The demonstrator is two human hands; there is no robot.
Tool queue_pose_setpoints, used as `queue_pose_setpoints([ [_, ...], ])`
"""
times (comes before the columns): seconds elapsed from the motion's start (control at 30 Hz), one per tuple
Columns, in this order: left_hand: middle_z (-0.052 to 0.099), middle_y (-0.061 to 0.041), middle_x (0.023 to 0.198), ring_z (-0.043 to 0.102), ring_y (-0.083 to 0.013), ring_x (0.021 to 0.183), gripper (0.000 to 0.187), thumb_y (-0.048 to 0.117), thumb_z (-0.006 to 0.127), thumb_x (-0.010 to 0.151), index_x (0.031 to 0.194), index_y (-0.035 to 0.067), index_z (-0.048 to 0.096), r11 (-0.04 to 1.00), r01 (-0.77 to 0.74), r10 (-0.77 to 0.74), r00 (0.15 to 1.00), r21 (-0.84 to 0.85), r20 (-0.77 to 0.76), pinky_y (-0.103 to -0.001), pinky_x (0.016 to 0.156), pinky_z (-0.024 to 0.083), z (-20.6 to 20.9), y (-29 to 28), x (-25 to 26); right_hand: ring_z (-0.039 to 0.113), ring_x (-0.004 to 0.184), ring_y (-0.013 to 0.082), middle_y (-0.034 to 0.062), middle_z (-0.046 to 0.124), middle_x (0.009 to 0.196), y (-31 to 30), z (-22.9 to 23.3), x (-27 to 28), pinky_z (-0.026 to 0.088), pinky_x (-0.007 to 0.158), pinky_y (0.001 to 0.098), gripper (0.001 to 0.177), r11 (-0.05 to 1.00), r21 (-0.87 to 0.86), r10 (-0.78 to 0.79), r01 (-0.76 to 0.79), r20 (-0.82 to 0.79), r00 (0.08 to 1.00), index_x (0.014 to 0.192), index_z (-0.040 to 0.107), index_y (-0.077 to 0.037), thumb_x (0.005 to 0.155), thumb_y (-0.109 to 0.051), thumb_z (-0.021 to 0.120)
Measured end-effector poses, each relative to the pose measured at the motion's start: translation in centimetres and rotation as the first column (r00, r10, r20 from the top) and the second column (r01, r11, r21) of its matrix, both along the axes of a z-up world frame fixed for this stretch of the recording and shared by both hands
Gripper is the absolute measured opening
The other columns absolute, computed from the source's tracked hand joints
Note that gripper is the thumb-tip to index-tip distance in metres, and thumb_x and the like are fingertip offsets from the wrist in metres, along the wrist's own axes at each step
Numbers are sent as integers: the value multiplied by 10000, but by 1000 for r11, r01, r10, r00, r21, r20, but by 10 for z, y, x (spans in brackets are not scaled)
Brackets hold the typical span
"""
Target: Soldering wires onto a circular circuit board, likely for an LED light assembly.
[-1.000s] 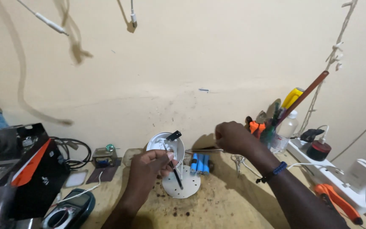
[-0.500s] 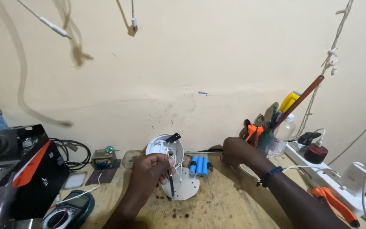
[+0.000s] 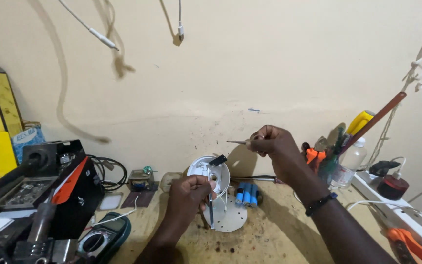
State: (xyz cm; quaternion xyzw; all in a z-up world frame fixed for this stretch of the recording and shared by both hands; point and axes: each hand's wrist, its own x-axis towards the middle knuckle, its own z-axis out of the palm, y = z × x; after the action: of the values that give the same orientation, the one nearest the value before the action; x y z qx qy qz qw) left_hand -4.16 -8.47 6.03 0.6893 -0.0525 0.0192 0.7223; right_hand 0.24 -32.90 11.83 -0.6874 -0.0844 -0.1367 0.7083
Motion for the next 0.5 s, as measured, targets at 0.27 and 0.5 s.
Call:
queue_pose_setpoints([
  [0.27,811,-162,720,543,-175,424,190,126,767,910,931,-35,864,998,-44,44,999,47,5,-285,427,441,7,-1,-2,464,567,200,192,772,889,46,-28,-15,397,513,374,455,990,128,43,-53,81,996,701,465,-130,780,113,840],
  [0.5,787,-129,725,622,-186,527,170,129,771,915,912,-19,855,997,-64,63,997,30,35,-294,455,491,3,3,1,801,912,390,292,749,1181,53,-30,-19,641,722,412,394,932,333,170,-141,-62,983,654,486,-92,847,-12,820],
])
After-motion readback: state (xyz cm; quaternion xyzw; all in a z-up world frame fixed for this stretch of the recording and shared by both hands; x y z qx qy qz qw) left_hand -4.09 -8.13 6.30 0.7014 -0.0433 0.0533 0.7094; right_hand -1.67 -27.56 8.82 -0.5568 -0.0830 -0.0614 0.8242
